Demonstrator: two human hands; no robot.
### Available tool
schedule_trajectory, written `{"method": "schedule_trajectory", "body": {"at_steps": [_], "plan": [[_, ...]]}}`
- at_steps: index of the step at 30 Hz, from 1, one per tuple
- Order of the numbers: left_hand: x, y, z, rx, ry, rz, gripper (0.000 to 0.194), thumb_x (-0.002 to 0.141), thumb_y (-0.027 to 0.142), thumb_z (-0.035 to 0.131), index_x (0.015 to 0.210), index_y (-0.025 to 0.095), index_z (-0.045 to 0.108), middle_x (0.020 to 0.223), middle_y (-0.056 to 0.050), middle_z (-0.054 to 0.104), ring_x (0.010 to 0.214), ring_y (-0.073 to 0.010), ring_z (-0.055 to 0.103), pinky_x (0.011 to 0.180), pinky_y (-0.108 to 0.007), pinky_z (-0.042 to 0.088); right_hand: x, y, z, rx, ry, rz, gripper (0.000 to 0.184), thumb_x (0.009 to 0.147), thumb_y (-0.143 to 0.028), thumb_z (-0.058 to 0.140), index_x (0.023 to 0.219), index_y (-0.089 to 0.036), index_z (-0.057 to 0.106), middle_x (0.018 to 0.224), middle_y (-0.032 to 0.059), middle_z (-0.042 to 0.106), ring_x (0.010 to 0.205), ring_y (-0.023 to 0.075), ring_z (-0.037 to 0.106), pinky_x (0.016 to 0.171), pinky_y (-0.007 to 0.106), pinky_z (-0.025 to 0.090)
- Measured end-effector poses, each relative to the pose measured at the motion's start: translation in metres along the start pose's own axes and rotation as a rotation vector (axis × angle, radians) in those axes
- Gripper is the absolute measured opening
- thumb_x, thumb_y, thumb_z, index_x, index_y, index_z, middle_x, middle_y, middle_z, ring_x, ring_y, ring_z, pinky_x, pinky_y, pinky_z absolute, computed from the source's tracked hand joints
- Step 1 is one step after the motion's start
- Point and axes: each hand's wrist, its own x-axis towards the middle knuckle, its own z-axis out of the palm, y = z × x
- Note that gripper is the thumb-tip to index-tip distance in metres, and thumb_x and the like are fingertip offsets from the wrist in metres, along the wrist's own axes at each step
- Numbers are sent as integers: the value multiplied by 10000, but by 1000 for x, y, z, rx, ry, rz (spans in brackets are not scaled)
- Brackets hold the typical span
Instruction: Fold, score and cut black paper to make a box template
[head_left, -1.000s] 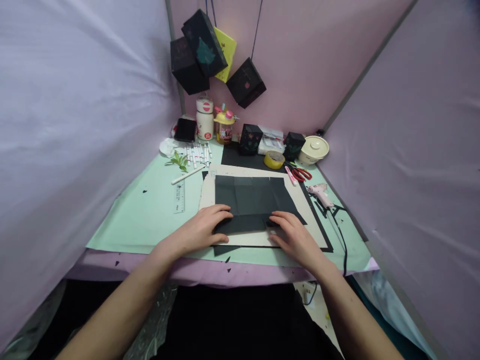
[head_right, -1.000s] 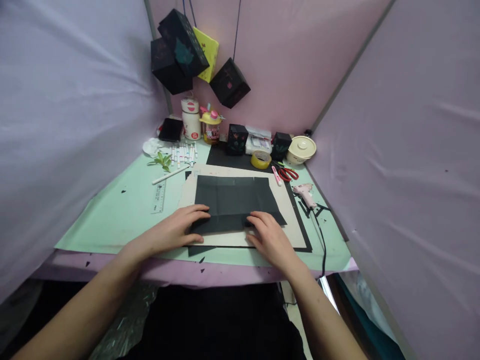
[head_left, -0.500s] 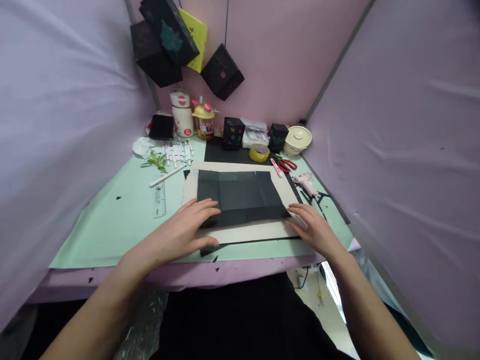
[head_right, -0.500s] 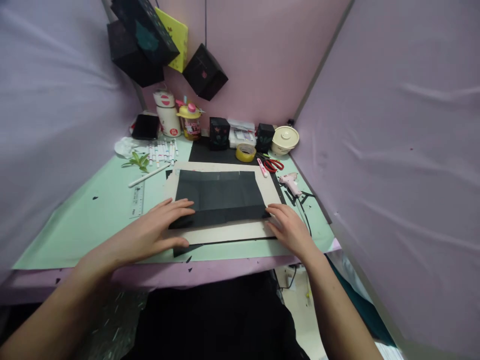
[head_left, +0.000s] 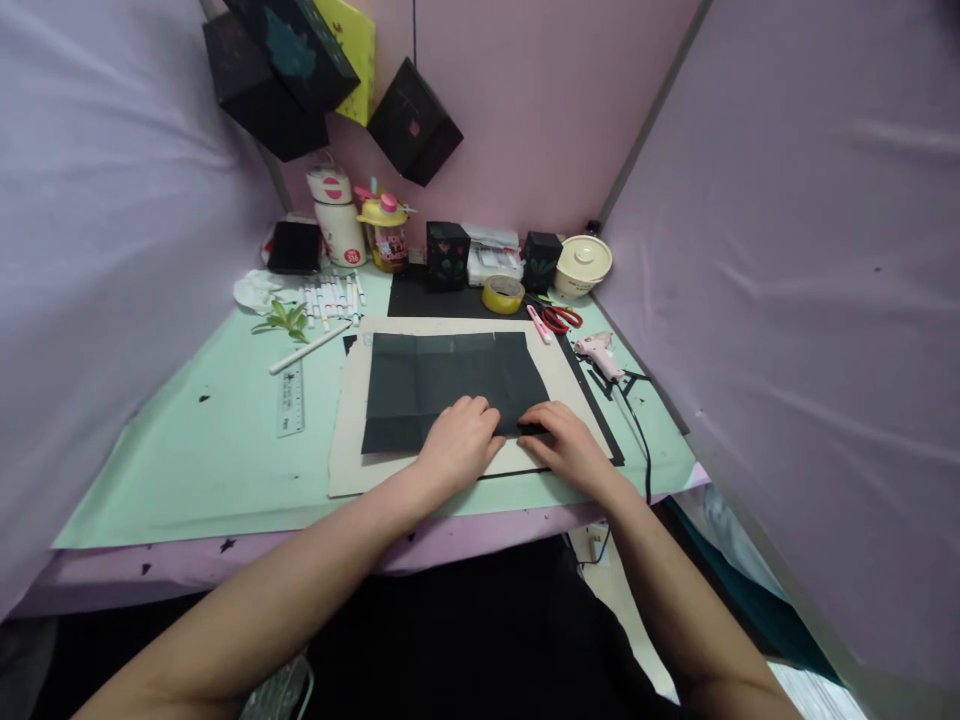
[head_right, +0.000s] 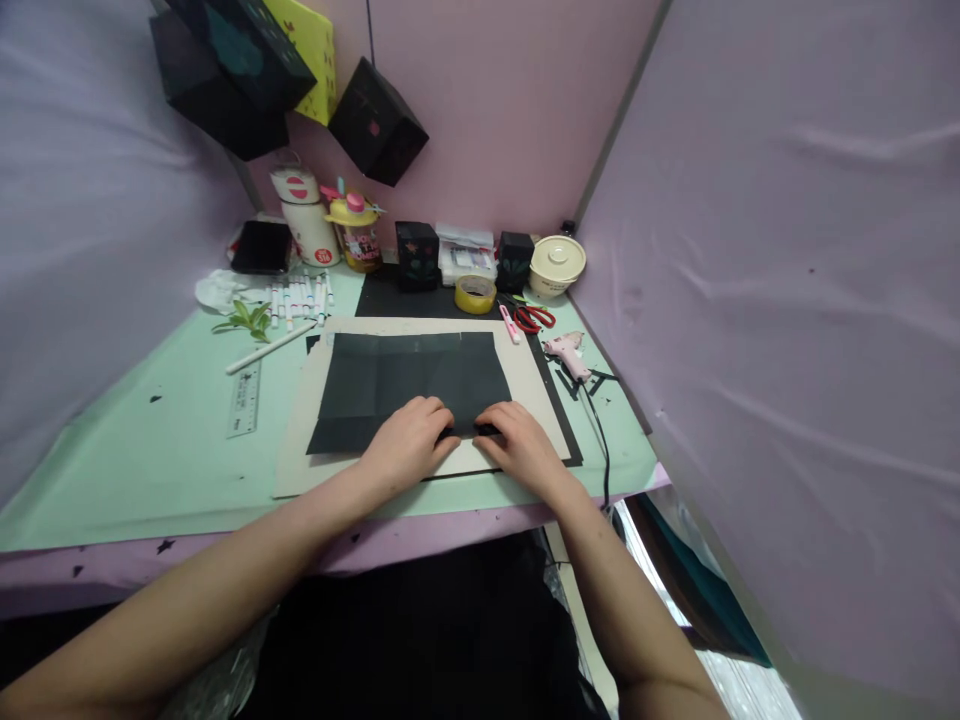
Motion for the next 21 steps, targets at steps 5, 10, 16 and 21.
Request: {"method": "schedule_trajectory", "body": {"at_steps": [5,10,16,21], "plan": [[-3,0,2,-25,9,26,185,933,294,547,873,159,658,954,-106,621,924,-258,550,795,-373,456,1,-2,-3,-10,-17,13,174,874,-201,634,1046,-232,636,1047,77,656,1007,240,596,874,397,503],[-2,-1,5,-40,26,30,202,934,305,545,855,174,676,944,-95,630,918,-246,551,802,-364,451,7,-2,-1,-76,-59,-30,91,905,-219,608,969,-224,672,995,71,651,966,232,590,843,387,498],[-3,-6,7,-92,56,25,241,941,304,527,835,174,700,909,-90,639,871,-239,561,824,-379,448,10,1,2,-26,-63,-4,132,933,-217,572,845,-213,670,914,52,651,907,206,588,824,365,481],[-5,-7,4,-181,58,-52,192,914,275,553,819,169,681,853,-80,613,845,-242,564,815,-378,446,16,-1,-1,33,-97,82,123,916,-214,584,833,-196,673,898,47,628,880,188,594,806,338,478]]}}
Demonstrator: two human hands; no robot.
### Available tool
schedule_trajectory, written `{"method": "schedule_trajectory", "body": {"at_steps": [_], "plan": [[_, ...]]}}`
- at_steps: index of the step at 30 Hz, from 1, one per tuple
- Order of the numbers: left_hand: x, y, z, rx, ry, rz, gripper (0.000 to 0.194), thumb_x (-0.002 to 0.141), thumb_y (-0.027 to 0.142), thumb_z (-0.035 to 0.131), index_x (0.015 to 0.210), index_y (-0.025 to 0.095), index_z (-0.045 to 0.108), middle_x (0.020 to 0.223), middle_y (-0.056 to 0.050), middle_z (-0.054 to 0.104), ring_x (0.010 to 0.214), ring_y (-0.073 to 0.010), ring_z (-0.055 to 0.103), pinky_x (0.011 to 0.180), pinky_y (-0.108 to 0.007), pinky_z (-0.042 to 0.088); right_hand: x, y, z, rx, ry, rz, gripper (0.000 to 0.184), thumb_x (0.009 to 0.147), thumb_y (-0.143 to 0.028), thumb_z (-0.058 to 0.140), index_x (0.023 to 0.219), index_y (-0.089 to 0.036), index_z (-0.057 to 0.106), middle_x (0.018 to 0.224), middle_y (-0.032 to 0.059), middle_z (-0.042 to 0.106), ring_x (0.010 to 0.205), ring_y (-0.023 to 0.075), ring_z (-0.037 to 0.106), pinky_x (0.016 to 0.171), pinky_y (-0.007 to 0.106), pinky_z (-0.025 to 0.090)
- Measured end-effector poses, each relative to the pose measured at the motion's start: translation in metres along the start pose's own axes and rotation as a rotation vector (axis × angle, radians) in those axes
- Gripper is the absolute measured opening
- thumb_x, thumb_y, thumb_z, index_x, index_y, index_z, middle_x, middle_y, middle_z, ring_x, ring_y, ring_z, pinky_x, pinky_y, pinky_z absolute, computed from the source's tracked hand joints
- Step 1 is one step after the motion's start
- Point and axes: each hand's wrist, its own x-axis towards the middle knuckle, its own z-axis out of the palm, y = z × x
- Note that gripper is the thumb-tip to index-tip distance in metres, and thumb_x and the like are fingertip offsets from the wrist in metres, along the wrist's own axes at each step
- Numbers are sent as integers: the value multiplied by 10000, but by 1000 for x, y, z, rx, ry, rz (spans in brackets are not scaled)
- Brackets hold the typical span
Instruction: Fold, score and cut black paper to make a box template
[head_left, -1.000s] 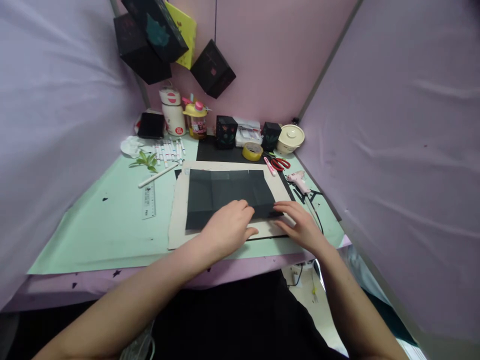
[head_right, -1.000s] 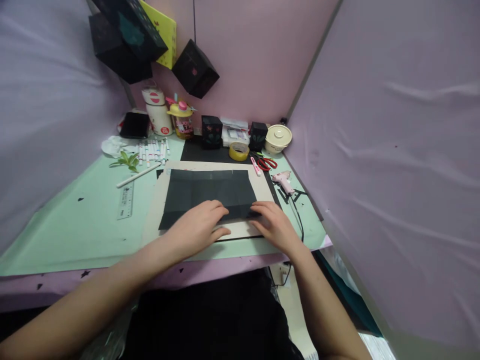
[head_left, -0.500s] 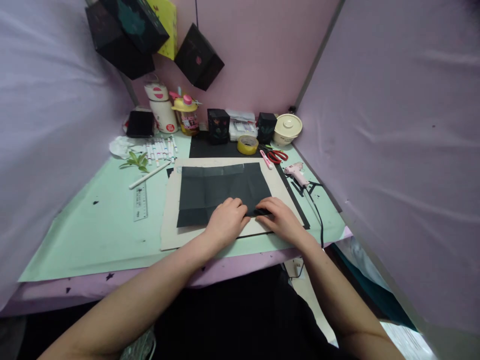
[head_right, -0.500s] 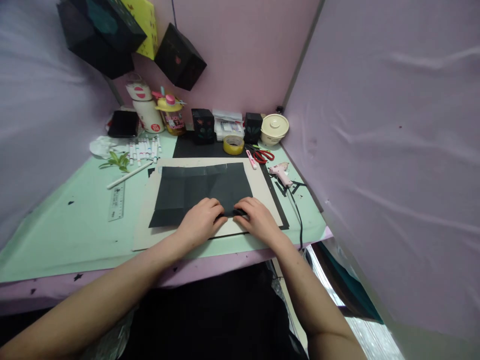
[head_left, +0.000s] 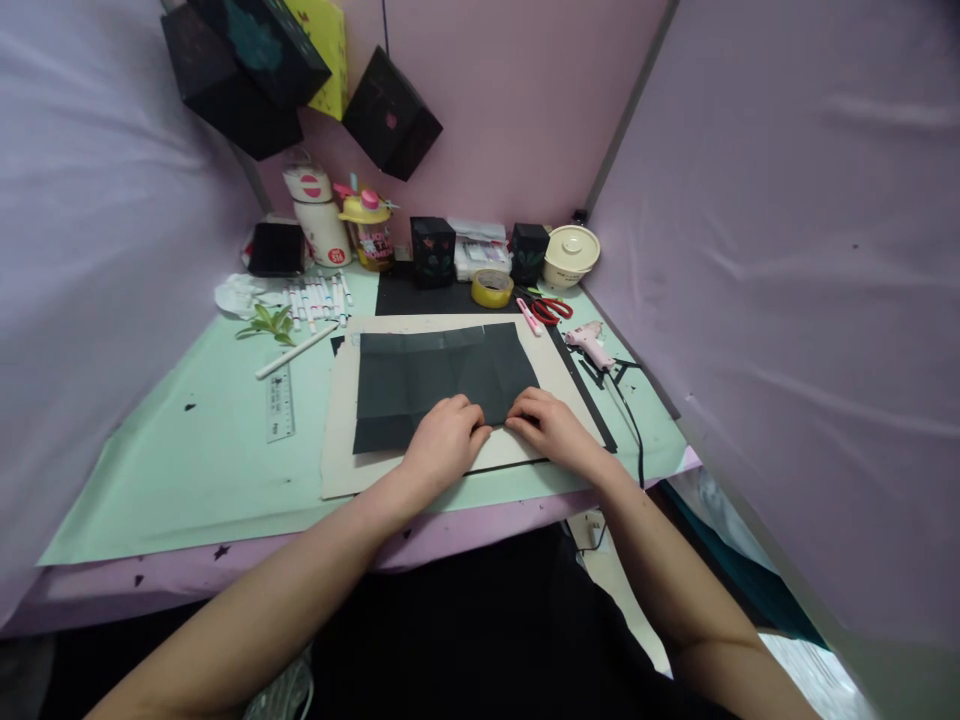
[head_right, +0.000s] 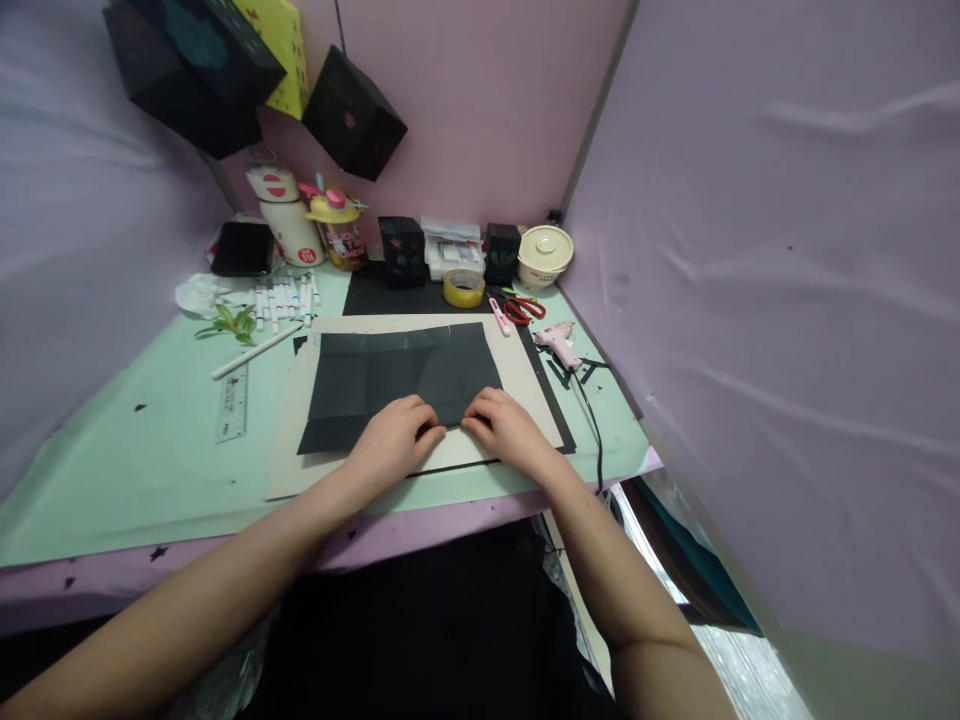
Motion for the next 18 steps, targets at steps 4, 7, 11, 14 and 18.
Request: {"method": "schedule_trajectory", "body": {"at_steps": [4,7,11,14,18], "plan": [[3,-1,-2,-25,-4,-95,194,893,320,582,800,183,684,902,-94,592,902,-276,546,831,-418,434,6,0,-3,33,-42,92,120,890,-229,611,793,-194,673,853,26,615,816,164,599,756,304,466],[6,-1,-2,-23,0,-166,209,884,342,591,784,189,690,946,-104,584,966,-309,524,841,-450,420,9,0,-3,22,-62,132,126,875,-255,637,773,-192,675,806,14,601,757,150,583,708,284,445],[9,0,-3,-31,-19,-203,229,893,357,582,785,190,695,971,-110,582,1001,-318,507,853,-455,409,13,1,-1,8,-54,166,152,877,-261,637,745,-192,662,785,7,589,732,144,568,695,276,421],[10,2,-4,2,-44,-236,260,910,369,563,800,176,698,970,-114,578,999,-311,508,861,-443,410,15,1,1,0,-54,191,169,882,-271,633,733,-191,638,777,2,571,737,144,562,699,272,411],[12,6,-5,66,-63,-276,272,920,382,558,819,173,700,962,-108,575,996,-302,518,855,-416,419,17,1,1,-20,-70,215,169,867,-279,647,726,-191,615,772,-4,545,736,143,551,710,271,408]]}}
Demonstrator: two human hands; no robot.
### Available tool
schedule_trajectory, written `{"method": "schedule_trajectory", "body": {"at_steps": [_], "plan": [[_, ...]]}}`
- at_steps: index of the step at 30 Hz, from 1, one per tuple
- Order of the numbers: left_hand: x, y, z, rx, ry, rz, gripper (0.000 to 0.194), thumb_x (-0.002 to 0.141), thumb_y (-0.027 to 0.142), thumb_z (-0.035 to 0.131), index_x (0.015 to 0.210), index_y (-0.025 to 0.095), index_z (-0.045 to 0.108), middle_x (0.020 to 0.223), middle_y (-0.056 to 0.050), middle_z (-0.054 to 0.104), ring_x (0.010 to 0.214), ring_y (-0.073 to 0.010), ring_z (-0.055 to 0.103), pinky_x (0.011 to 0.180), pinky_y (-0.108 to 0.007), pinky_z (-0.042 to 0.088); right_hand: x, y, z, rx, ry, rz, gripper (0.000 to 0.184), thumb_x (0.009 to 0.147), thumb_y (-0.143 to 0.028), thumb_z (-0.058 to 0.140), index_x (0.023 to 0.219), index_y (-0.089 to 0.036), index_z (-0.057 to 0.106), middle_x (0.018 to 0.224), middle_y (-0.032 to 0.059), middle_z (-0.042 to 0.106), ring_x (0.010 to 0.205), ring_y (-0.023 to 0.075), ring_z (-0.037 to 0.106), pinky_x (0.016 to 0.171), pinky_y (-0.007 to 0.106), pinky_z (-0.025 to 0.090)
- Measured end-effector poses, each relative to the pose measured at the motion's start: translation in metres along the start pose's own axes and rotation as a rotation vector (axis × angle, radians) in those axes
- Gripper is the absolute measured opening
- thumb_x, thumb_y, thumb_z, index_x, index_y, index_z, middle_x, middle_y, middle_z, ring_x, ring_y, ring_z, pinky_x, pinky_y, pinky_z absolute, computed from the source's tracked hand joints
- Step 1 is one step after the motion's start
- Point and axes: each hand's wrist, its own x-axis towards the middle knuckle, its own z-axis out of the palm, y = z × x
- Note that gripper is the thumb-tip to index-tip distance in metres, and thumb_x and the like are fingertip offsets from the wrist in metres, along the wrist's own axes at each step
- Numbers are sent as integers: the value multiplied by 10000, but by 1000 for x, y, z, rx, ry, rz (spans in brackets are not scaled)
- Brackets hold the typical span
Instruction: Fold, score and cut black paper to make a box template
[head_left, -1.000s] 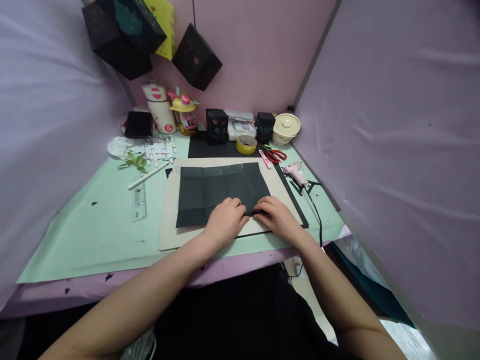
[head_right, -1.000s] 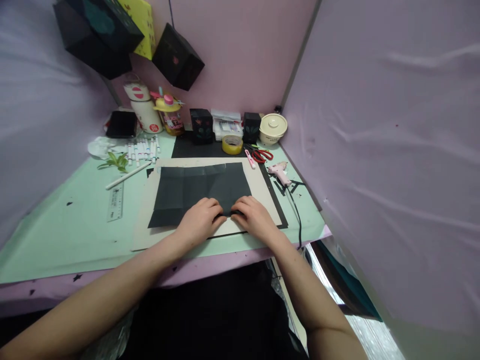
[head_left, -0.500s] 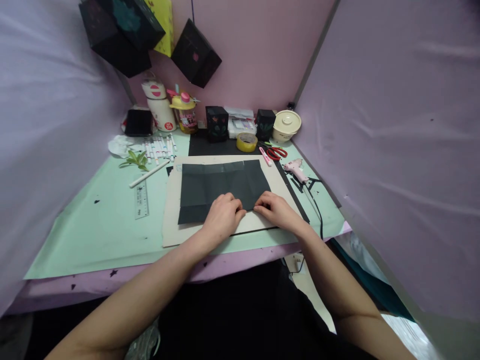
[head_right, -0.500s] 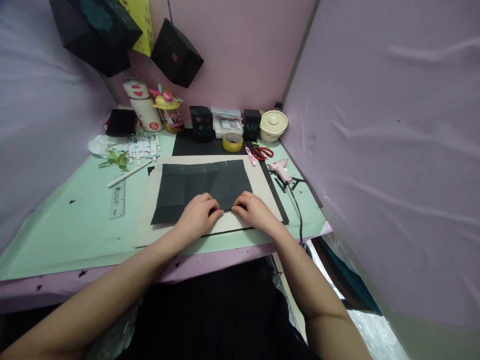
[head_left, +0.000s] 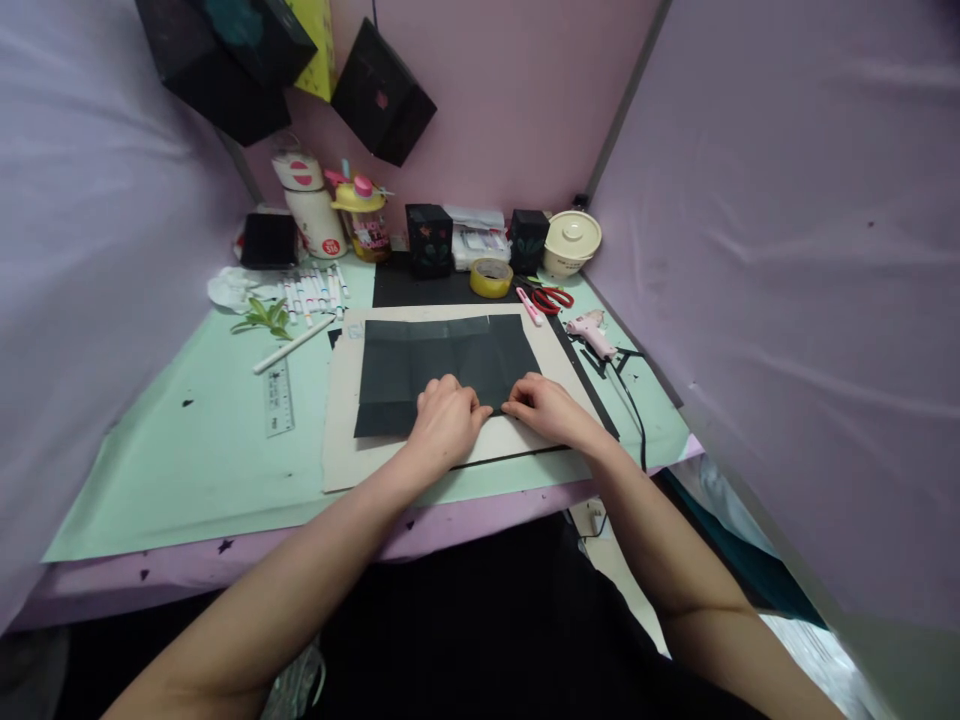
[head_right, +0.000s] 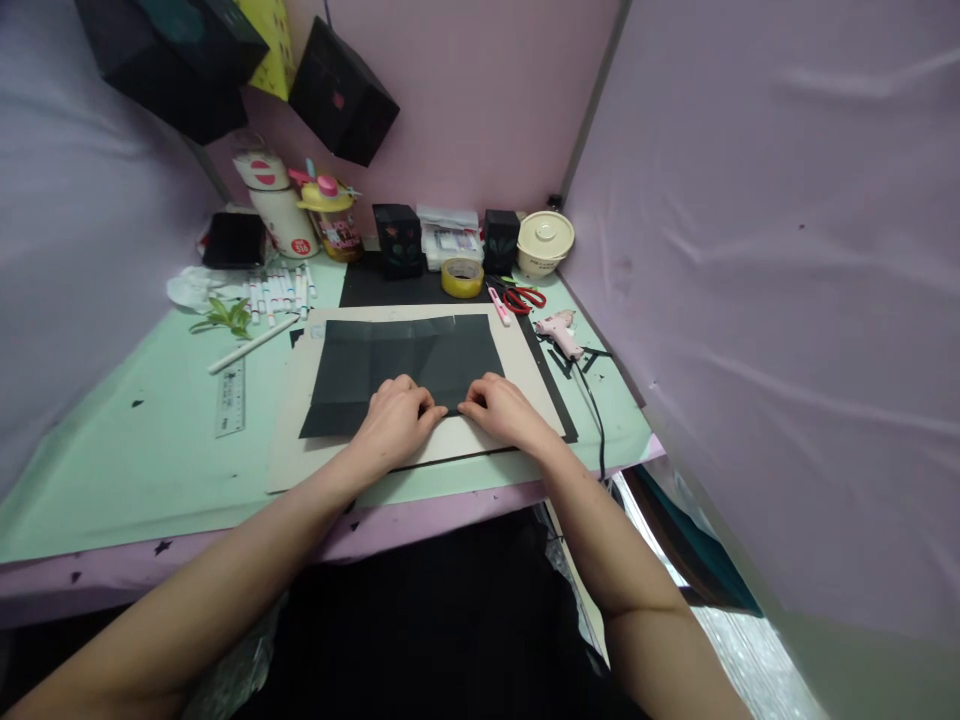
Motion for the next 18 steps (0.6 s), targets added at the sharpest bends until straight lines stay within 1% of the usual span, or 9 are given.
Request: {"method": "schedule_trajectory", "body": {"at_steps": [5,13,18], "plan": [[0,1,-1,20,-25,-24,284,920,398,558,825,171,700,963,-111,580,983,-292,537,861,-402,422,0,0,0,3,-1,12,157,857,-257,644,722,-192,600,778,-1,530,756,151,550,724,274,411],[2,-1,1,12,-13,-40,286,890,416,593,789,167,692,935,-114,581,965,-298,547,854,-403,428,0,-3,1,-14,-1,29,145,847,-230,642,717,-190,591,801,10,532,767,158,548,738,283,416],[2,-1,1,4,-24,-47,282,891,407,591,783,163,682,951,-117,575,987,-302,539,858,-405,431,1,-6,-1,-24,-17,42,156,844,-230,638,704,-193,579,800,8,526,745,153,536,726,282,416]]}}
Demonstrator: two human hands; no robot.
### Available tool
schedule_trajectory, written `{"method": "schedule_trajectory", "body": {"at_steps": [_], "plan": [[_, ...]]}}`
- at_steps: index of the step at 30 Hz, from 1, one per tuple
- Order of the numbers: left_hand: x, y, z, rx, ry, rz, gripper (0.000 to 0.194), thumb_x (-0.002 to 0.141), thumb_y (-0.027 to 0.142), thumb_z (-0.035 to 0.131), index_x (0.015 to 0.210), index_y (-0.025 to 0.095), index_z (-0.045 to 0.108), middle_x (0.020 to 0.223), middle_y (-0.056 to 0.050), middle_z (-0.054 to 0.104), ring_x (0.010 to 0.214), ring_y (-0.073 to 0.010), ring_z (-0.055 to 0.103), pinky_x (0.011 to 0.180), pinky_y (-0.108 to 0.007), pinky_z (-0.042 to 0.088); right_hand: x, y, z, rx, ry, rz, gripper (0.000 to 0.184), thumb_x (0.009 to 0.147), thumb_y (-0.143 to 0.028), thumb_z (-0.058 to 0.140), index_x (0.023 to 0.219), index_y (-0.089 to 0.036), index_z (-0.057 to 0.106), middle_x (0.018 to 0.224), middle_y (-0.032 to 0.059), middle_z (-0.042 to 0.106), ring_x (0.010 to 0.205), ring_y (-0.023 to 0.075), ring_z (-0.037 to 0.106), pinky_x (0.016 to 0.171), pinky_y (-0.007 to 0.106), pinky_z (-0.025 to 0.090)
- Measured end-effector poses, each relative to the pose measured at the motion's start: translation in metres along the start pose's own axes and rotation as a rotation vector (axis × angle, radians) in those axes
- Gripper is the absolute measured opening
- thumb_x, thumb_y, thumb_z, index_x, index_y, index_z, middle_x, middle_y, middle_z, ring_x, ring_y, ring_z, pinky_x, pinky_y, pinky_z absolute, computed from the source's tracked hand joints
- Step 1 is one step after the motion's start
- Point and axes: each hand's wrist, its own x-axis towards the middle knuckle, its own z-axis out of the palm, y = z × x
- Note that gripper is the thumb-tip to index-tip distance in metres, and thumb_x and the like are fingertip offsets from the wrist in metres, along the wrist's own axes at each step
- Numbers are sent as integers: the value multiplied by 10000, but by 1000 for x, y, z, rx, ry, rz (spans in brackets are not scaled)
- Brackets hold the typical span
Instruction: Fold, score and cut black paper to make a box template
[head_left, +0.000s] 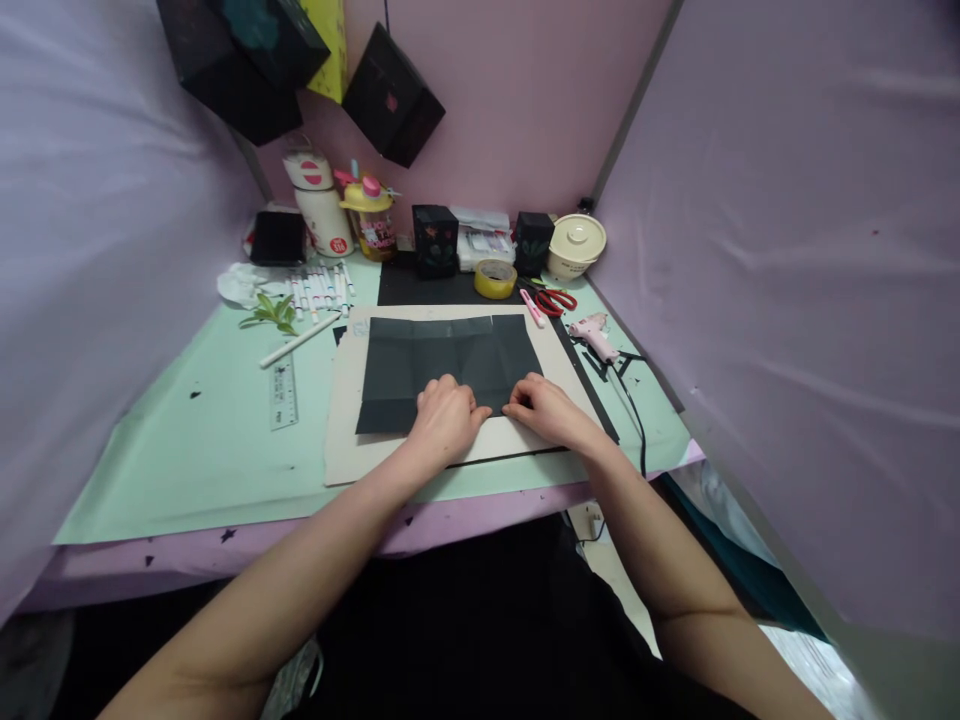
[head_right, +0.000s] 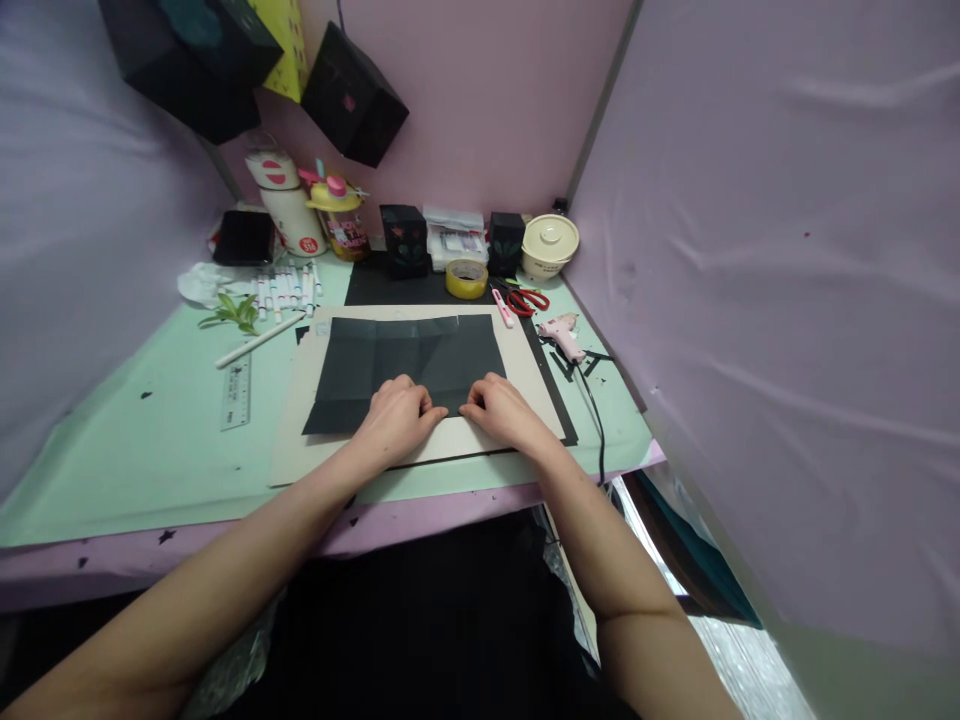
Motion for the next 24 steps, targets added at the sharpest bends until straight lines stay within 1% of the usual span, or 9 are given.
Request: {"method": "schedule_trajectory", "body": {"at_steps": [7,11,13,14,17,19,22,24], "plan": [[0,2,0,24,-7,-7,260,908,377,562,799,167,669,958,-120,570,1008,-323,531,851,-433,428,2,0,-1,-14,-24,1,160,843,-213,648,702,-190,577,797,8,524,743,149,534,723,277,412],[-2,-1,1,43,16,-3,197,903,332,571,836,164,650,951,-112,565,980,-310,525,824,-427,431,1,1,1,-9,-2,-19,115,830,-208,660,746,-195,582,793,4,528,758,157,535,714,280,408],[-6,-1,2,55,62,42,136,905,277,569,889,164,642,980,-104,565,967,-288,516,814,-410,432,0,1,2,2,18,-44,95,827,-203,660,772,-199,583,789,2,536,769,163,536,706,281,404],[-10,-1,3,72,92,89,118,913,241,553,915,165,643,1003,-102,566,966,-276,509,812,-400,431,-1,1,3,6,26,-55,87,827,-198,656,780,-201,584,787,2,541,773,166,535,704,282,402],[-24,4,7,168,134,270,185,949,162,473,982,153,655,1054,-104,570,979,-261,488,819,-381,433,-3,2,5,15,53,-77,73,835,-179,637,789,-205,587,787,4,550,781,170,530,713,286,402],[-36,11,13,237,118,328,240,958,130,434,1067,121,647,1068,-118,581,985,-268,486,816,-384,442,-4,2,7,17,71,-89,71,841,-167,626,794,-206,589,794,5,556,784,170,529,728,289,405],[-50,20,24,294,128,299,334,940,77,407,1226,64,580,1138,-151,583,1025,-290,487,819,-402,456,-7,2,10,17,91,-108,80,844,-145,613,797,-205,588,801,8,566,787,171,535,742,293,412],[-55,23,32,287,153,273,384,934,65,396,1292,46,535,1188,-169,573,1067,-302,481,846,-414,458,-10,2,12,25,101,-123,87,846,-126,597,810,-205,591,825,15,578,802,173,544,754,295,420]]}}
